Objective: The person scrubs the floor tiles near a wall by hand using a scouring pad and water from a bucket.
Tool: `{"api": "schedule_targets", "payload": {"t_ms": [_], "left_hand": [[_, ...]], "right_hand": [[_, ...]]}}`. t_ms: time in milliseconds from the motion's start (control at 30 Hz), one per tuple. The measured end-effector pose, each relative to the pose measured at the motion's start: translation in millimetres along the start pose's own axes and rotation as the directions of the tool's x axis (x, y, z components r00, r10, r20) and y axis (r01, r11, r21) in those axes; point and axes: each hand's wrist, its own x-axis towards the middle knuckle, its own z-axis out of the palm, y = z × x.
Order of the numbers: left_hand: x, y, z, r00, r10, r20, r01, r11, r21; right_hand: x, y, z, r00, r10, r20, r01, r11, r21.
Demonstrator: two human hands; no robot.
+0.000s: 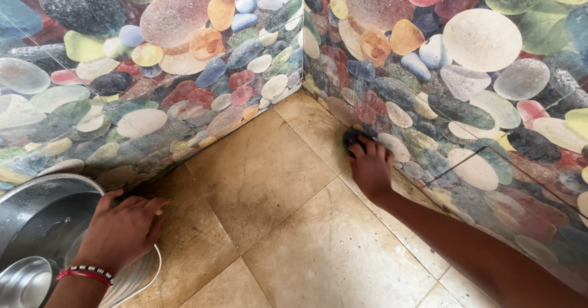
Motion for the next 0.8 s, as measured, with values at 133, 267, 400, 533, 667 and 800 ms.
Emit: {"api": "schedule_targets", "payload": {"t_ms": [133, 267, 400, 533, 667, 800], "left_hand": [[0.7, 0.6, -1.2, 1.0, 0.007, -0.014, -0.007, 1.0, 0.008], [1.3, 0.4, -3.2, 1.0, -0.004, 0.028, 0.004, 1.0, 0.012], [0.0, 0.6, -6.3, 1.0, 0.006, 0.024, -0.006, 1.0, -0.003], [0.1, 2.8, -6.6, 1.0, 0.002, 0.026, -0.002, 1.0, 0.006], [-1.1, 2.4, -4.6, 1.0, -0.001, -0.002, 0.001, 1.0, 0.008], [-0.1, 1.4, -4.4, 1.0, 0.004, -0.01, -0.005, 0.999, -0.042]], "right_hand": [[-9.4, 12.1, -8.2, 0.998, -0.068, 0.002, 0.068, 0.997, 0.026], [-62.3, 42.6, -33.8, 0.998, -0.067, 0.002, 0.067, 0.998, 0.013], [-68.9, 40.8, -31.1, 1.0, -0.015, -0.008, 0.014, 1.0, -0.027], [-17.7, 14.3, -4.6, 1.0, -0.016, -0.008, 0.016, 0.998, 0.053], [42.5, -14.4, 23.1, 0.998, 0.006, 0.057, -0.012, 0.994, 0.105], [55.1, -12.3, 36.4, 0.994, -0.025, 0.103, 0.012, 0.992, 0.123]]}}
